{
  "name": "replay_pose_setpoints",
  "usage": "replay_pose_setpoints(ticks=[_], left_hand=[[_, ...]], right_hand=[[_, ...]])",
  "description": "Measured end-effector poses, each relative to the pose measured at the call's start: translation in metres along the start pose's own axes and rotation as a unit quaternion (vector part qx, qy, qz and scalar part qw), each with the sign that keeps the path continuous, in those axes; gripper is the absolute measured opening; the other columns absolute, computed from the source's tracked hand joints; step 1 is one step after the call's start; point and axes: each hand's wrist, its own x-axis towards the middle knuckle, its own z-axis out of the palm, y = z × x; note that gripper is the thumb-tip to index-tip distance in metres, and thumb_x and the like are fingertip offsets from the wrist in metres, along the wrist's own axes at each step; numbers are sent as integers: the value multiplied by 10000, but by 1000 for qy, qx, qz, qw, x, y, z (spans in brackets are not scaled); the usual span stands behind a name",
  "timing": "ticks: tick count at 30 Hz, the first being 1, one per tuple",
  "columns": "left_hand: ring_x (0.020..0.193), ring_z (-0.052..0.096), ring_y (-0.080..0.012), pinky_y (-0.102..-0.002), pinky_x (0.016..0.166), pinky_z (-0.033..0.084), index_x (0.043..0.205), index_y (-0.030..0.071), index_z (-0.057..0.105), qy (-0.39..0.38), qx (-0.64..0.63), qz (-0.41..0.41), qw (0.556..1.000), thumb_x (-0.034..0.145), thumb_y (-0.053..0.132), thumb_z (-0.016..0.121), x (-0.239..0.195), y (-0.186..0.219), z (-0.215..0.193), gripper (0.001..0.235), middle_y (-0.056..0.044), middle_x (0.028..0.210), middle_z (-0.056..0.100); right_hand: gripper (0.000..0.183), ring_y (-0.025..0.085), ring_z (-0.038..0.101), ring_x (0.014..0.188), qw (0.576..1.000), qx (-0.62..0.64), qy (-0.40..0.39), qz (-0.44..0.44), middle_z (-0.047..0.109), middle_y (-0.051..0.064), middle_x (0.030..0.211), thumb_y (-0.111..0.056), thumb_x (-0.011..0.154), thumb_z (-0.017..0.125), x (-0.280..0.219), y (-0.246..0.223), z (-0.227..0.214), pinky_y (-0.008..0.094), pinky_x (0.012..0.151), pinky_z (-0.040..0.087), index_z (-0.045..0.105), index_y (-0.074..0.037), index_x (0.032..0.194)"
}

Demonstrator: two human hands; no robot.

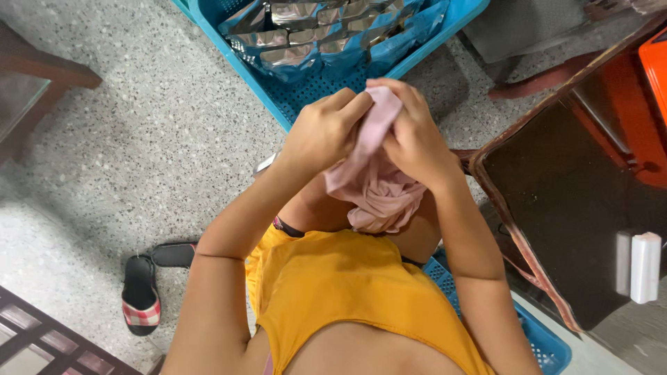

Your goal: The person sits on the floor and wipes a sealed snack packet with a pink cloth. They then open a white plastic bag and place multiple sealed snack packets from a blue basket into the bag.

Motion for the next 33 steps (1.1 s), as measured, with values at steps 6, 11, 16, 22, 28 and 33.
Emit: replay_pose_setpoints(ticks=[6,11,16,22,28,33], left_hand=[[808,659,-359,-418,703,533,1019,58,633,11,-45,-49,998,943,87,745,7,5,-18,139,-142,900,642],[878,711,-320,-340,795,565,1076,23,659,92,-118,-137,979,994,-1,611,7,-4,-29,97,-169,989,707],[783,641,-167,-297,745,533,1064,7,672,129,-162,-204,957,1057,64,634,4,-10,-20,69,-123,885,685],[850,540,-58,-252,767,485,1081,-3,689,210,-374,-251,868,1116,136,615,5,-46,12,160,24,918,636],[982,627,-139,-293,875,547,1166,43,658,239,-573,-235,748,1039,158,627,27,-58,39,174,-55,1136,661],[1318,519,-275,-359,1059,487,1414,65,429,276,-273,-184,903,1018,225,728,34,-8,43,522,-106,1435,453]], right_hand=[[174,314,554,1165,982,-162,73,-66,568,95,1296,-57,1006,684,16,1,9,461,997,442,658,-2,1170],[166,335,540,1144,976,-180,86,-89,546,112,1227,-122,1000,678,1,14,14,479,990,429,667,0,1113],[130,298,536,1091,979,-128,156,-15,568,76,1156,-147,1031,647,-27,39,38,430,940,467,692,-27,1051],[212,234,537,1177,900,320,232,185,532,75,1254,-187,1074,586,-30,33,58,366,1000,462,526,-42,1216],[648,235,418,1362,910,371,178,56,358,119,1490,-278,1025,660,-23,-12,60,364,1167,360,280,-22,1484],[887,234,378,1440,903,306,283,108,299,149,1612,-311,1029,685,-25,6,75,357,1253,315,152,-11,1671]])
